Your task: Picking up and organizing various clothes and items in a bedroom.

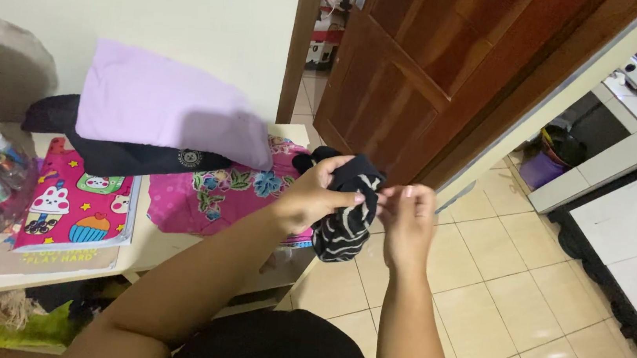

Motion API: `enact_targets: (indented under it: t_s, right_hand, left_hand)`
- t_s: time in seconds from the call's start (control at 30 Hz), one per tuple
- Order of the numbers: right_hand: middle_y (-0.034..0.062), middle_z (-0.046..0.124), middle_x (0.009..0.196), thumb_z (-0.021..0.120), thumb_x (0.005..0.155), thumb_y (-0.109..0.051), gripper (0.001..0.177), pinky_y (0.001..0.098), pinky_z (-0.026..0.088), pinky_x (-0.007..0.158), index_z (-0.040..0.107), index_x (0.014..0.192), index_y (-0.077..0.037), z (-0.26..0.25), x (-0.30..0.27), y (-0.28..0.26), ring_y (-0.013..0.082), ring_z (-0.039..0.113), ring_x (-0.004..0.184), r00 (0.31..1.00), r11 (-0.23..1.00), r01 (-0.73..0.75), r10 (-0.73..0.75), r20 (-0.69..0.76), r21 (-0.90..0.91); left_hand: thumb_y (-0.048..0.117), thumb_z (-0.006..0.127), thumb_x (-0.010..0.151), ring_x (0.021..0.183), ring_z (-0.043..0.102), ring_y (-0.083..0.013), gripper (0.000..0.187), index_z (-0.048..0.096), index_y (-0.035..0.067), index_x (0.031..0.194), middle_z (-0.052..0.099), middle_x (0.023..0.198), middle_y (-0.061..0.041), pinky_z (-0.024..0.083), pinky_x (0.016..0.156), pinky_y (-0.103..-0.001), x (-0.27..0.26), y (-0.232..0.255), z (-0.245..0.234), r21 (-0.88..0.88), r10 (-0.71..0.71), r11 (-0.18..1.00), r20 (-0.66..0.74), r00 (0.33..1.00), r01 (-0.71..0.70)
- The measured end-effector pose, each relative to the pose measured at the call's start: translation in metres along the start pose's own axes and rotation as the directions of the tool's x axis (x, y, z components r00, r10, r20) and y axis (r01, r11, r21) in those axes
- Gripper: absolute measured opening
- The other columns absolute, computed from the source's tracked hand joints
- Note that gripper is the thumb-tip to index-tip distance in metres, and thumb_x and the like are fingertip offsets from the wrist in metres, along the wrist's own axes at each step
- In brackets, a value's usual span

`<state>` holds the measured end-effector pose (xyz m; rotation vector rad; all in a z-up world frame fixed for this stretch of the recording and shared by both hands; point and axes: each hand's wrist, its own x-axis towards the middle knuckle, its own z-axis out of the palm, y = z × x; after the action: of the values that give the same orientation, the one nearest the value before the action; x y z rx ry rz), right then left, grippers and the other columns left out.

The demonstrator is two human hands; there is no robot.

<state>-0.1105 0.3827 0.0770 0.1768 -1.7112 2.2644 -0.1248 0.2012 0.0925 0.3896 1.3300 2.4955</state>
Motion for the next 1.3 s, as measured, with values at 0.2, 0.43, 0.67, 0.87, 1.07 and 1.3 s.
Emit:
enact_targets:
  t_s: [0.2,0.43,0.67,0.87,1.07,1.3]
  right_hand:
    - [0.0043,0.064,0.097,0.069,0.099,-0.001,0.015,0.0277,0.053,0.073,0.058,0.11,0.0,-0.015,-0.007,0.034,0.0116,0.062,0.085,0.986,0.944,0.071,-0.016,0.168,-0.321]
    - [0.0098,0.07,0.092,0.051,0.105,-0.016,0.015,0.0331,0.064,0.069,0.058,0.105,-0.003,-0.017,-0.009,0.001,0.0181,0.071,0.075,0.949,0.948,-0.312,0.308,0.066,0.059]
    - [0.0078,0.069,0.092,0.047,0.109,-0.021,0.018,0.0296,0.058,0.066,0.057,0.107,-0.007,-0.025,0.002,0.006,0.0178,0.07,0.077,0.897,0.781,-0.439,0.413,0.16,0.445]
    - [0.0028,0.06,0.095,0.05,0.111,-0.019,0.013,0.0279,0.053,0.078,0.053,0.115,-0.007,-0.004,-0.021,0.017,0.011,0.059,0.086,0.995,0.995,-0.092,0.093,-0.045,0.026]
    - [-0.0016,0.059,0.097,0.078,0.082,-0.005,0.045,0.022,0.052,0.072,0.045,0.112,-0.008,0.029,-0.028,-0.009,0.0063,0.061,0.087,0.982,0.919,0.157,-0.106,0.157,-0.362]
    - [0.0061,0.062,0.091,0.066,0.098,0.0,0.011,0.0265,0.05,0.07,0.056,0.101,-0.004,-0.032,-0.004,0.05,0.0115,0.058,0.081,0.997,0.913,-0.015,0.044,0.061,-0.408]
  left_hand:
    - [0.002,0.066,0.089,0.109,0.068,-0.0265,0.054,0.05,0.001,0.141,0.065,0.125,-0.017,0.058,0.092,-0.036,0.001,0.011,0.0,0.249,-0.127,0.945,-0.311,0.942,0.21]
    - [0.002,0.057,0.087,0.107,0.067,-0.0299,0.05,0.048,0.007,0.136,0.063,0.12,-0.016,0.061,0.088,-0.043,0.001,0.007,-0.007,-0.402,-0.244,0.909,-0.305,0.921,0.108]
    - [0.004,0.075,0.084,0.097,0.069,-0.0273,0.059,0.047,0.004,0.136,0.065,0.115,-0.017,0.058,0.086,-0.043,-0.007,-0.029,-0.025,-0.184,-0.244,0.945,0.145,0.959,0.269]
    - [0.005,0.074,0.089,0.098,0.069,-0.0197,0.035,0.06,0.003,0.121,0.073,0.105,-0.016,0.056,0.084,-0.032,-0.001,-0.036,-0.035,0.666,0.118,0.738,0.031,0.993,-0.109]
    - [0.004,0.055,0.09,0.096,0.072,-0.021,0.033,0.062,0.003,0.123,0.074,0.106,-0.014,0.056,0.087,-0.032,0.023,-0.042,-0.053,0.714,0.358,0.687,-0.174,0.917,-0.133]
    - [0.011,0.06,0.096,0.104,0.07,-0.0275,0.039,0.058,-0.004,0.132,0.068,0.121,-0.02,0.06,0.091,-0.039,0.014,-0.058,-0.071,-0.145,-0.136,0.979,0.073,0.988,0.145]
